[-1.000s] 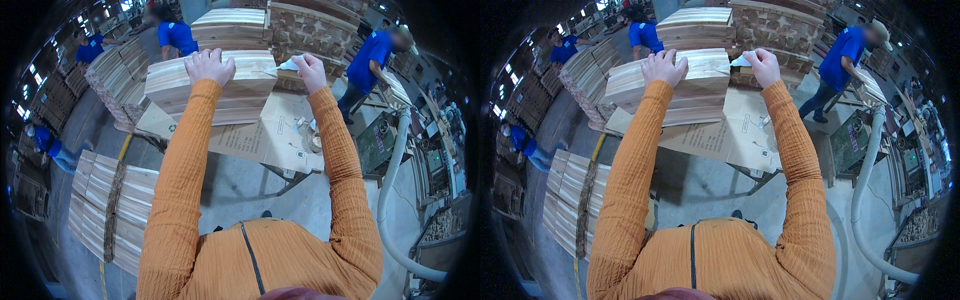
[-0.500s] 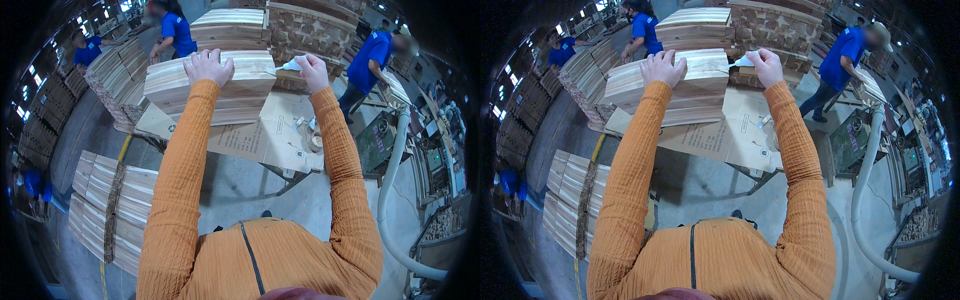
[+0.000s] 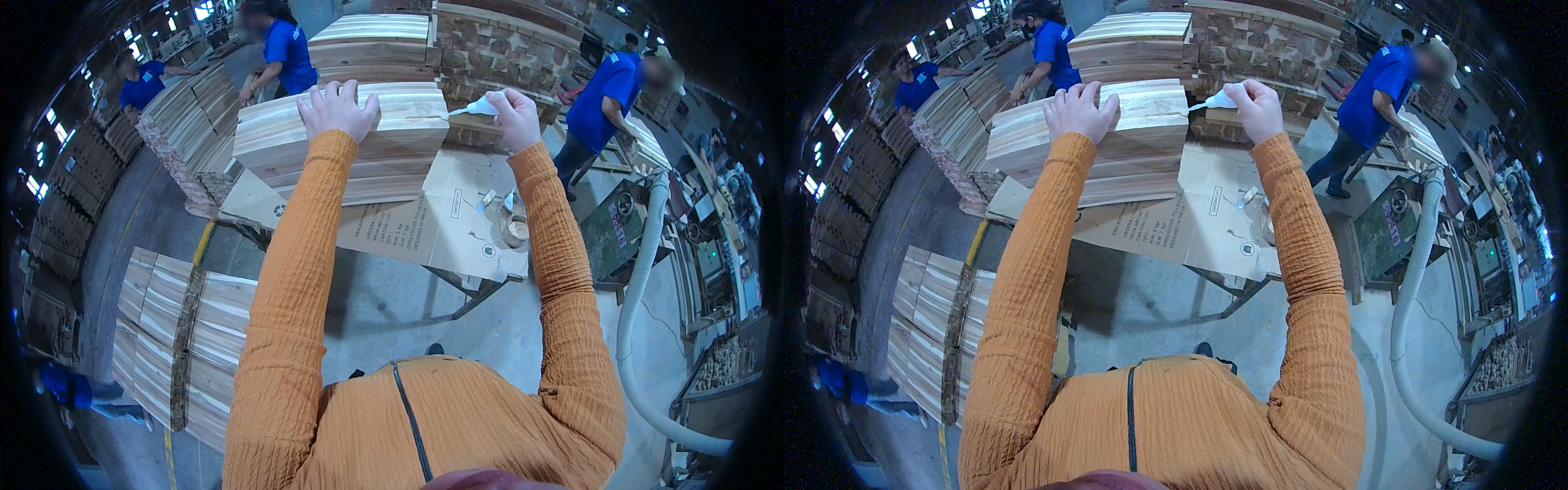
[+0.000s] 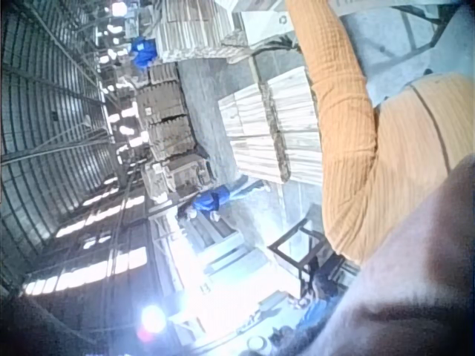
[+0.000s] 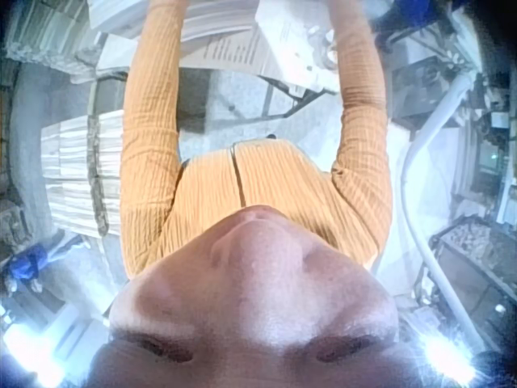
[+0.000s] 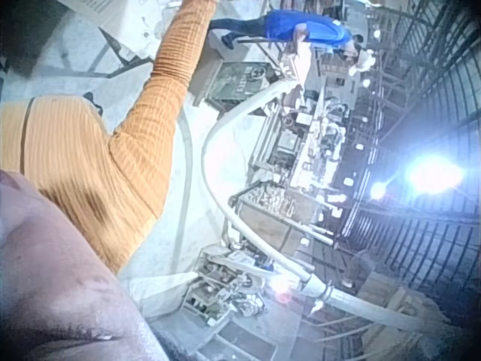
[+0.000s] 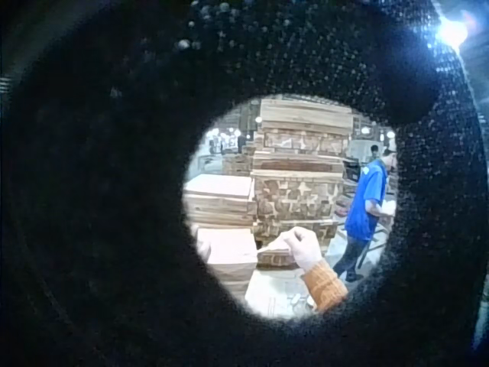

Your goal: The person applies wood filler to defects on individual wooden planks using a small white spatula. They pick up each plank, spread the filler into holes or cracks, and place the plank back into a stack. The process is repeated for several planks in a workshop setting.

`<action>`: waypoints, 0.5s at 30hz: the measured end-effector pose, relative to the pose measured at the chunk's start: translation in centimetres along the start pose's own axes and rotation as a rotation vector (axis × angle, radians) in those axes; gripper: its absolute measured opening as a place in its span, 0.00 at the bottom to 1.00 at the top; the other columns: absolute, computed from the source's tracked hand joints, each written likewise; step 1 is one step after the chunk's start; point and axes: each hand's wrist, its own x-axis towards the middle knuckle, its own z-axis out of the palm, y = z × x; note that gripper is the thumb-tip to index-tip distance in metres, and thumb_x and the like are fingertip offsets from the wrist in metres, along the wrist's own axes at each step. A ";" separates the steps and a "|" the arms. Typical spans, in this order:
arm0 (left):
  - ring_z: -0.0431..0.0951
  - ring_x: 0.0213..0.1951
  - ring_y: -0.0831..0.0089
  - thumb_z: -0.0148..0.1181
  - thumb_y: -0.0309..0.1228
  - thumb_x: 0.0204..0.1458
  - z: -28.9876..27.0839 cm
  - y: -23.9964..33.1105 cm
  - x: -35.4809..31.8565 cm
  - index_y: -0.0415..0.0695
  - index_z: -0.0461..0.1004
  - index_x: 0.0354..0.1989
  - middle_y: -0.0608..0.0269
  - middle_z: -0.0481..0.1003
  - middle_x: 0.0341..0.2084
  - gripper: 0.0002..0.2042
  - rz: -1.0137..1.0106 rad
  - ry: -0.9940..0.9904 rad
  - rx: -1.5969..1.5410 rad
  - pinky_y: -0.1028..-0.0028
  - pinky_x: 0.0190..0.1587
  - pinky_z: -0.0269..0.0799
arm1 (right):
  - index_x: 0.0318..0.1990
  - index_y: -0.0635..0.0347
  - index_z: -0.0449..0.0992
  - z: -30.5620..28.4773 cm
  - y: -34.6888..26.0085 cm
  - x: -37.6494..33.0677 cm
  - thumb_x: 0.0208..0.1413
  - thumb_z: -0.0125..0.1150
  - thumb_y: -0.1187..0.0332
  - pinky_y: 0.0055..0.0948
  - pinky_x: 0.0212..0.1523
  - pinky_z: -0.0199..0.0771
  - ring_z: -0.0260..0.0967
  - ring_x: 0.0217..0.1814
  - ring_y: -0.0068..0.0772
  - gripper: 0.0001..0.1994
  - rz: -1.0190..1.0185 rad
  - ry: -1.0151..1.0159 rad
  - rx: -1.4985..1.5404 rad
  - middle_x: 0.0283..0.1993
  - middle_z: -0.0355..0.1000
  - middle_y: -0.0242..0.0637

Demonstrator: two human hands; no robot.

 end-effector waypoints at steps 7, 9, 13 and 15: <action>0.58 0.61 0.55 0.43 0.52 0.52 0.0 0.0 0.0 0.51 0.69 0.54 0.58 0.67 0.55 0.25 -0.003 0.011 -0.003 0.48 0.62 0.44 | 0.26 0.63 0.76 -0.1 -0.1 0.1 0.53 0.61 0.60 0.18 0.21 0.55 0.56 0.20 0.13 0.14 0.013 0.002 0.044 0.21 0.66 0.24; 0.58 0.61 0.55 0.43 0.52 0.52 0.1 0.0 0.0 0.52 0.69 0.55 0.58 0.67 0.55 0.26 -0.005 0.013 -0.001 0.48 0.62 0.45 | 0.26 0.63 0.76 0.0 -0.3 0.1 0.53 0.61 0.60 0.18 0.21 0.54 0.55 0.20 0.13 0.14 0.034 -0.013 0.058 0.21 0.66 0.24; 0.58 0.62 0.54 0.42 0.52 0.52 0.0 0.0 0.0 0.52 0.68 0.55 0.57 0.66 0.56 0.26 -0.009 -0.002 0.005 0.48 0.62 0.45 | 0.26 0.64 0.76 0.7 -0.7 0.2 0.53 0.61 0.60 0.18 0.20 0.54 0.55 0.20 0.13 0.14 0.029 -0.027 0.045 0.21 0.66 0.24; 0.57 0.62 0.54 0.42 0.52 0.52 -0.1 0.1 0.1 0.52 0.68 0.55 0.57 0.66 0.56 0.26 -0.007 -0.010 0.001 0.47 0.62 0.44 | 0.26 0.64 0.76 0.9 -0.8 0.2 0.52 0.62 0.60 0.19 0.21 0.55 0.56 0.20 0.13 0.14 0.014 -0.017 0.009 0.20 0.66 0.25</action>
